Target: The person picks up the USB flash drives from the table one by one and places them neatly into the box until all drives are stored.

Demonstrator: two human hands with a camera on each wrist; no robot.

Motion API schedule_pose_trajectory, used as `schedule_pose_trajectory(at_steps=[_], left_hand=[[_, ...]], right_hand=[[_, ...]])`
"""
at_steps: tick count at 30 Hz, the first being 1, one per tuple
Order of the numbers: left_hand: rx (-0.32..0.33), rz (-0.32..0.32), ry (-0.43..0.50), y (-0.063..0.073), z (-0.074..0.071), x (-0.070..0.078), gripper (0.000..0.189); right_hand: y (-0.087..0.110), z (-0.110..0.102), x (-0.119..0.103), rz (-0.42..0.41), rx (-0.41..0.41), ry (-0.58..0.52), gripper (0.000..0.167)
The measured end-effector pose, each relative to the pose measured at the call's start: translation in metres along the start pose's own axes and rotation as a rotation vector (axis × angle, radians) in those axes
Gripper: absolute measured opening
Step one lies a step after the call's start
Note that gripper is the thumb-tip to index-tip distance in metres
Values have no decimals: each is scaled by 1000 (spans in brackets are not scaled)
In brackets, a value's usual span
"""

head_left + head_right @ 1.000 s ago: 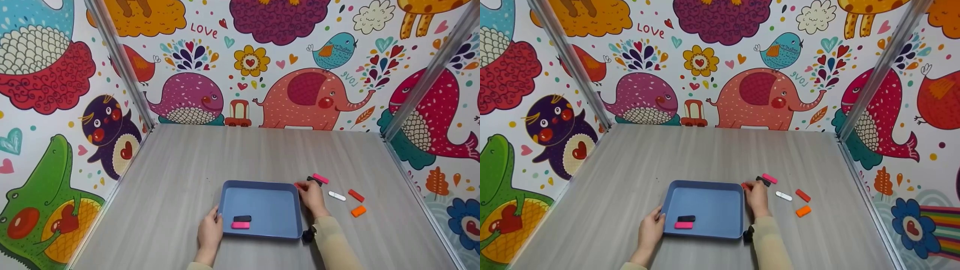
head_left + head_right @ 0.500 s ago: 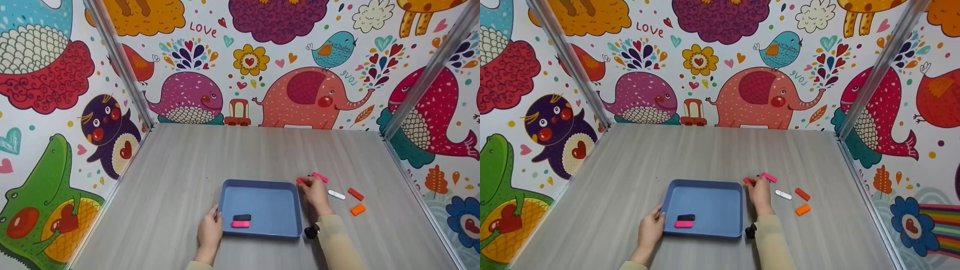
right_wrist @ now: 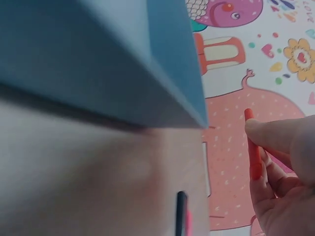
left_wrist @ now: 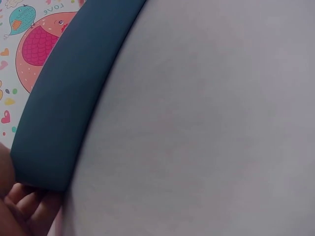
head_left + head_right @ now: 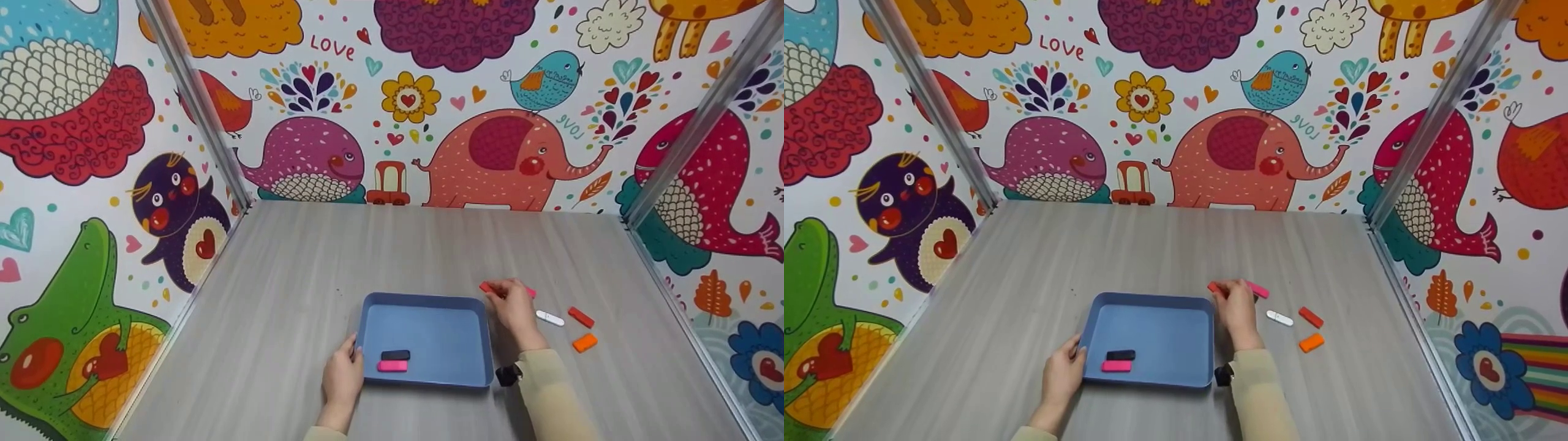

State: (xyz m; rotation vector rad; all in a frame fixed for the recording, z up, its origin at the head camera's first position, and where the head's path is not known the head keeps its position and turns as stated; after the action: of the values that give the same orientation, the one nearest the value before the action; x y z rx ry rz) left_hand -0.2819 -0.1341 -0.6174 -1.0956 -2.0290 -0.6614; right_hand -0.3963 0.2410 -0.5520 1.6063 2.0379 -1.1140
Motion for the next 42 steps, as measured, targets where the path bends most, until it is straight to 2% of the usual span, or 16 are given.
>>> schedule_pose_trajectory(at_steps=[16, 26, 32, 42], left_hand=[[5, -2, 7, 1, -1, -2, 35], [19, -2, 8, 1, -2, -2, 34], [21, 6, 7, 1, -2, -1, 34], [12, -1, 4, 0, -1, 0, 35]], right_hand=[[-3, 13, -50, -90, -15, -42, 22], [0, 29, -75, -110, -73, -84, 21], [2, 40, -87, -79, -122, -92, 24], [1, 59, -113, -163, -182, -116, 20]])
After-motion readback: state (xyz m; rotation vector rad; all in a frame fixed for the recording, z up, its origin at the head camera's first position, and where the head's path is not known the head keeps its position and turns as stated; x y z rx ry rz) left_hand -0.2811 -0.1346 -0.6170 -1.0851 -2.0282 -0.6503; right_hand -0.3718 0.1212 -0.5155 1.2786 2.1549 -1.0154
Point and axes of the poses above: each hand's wrist, its own y-axis away from the middle knuckle, its own z-axis out of the palm, x = y × z, the point moved 10 cm from there along -y, towards the middle knuckle, and after that the axes turned 14 degrees about -z, right-handed, at the moved point
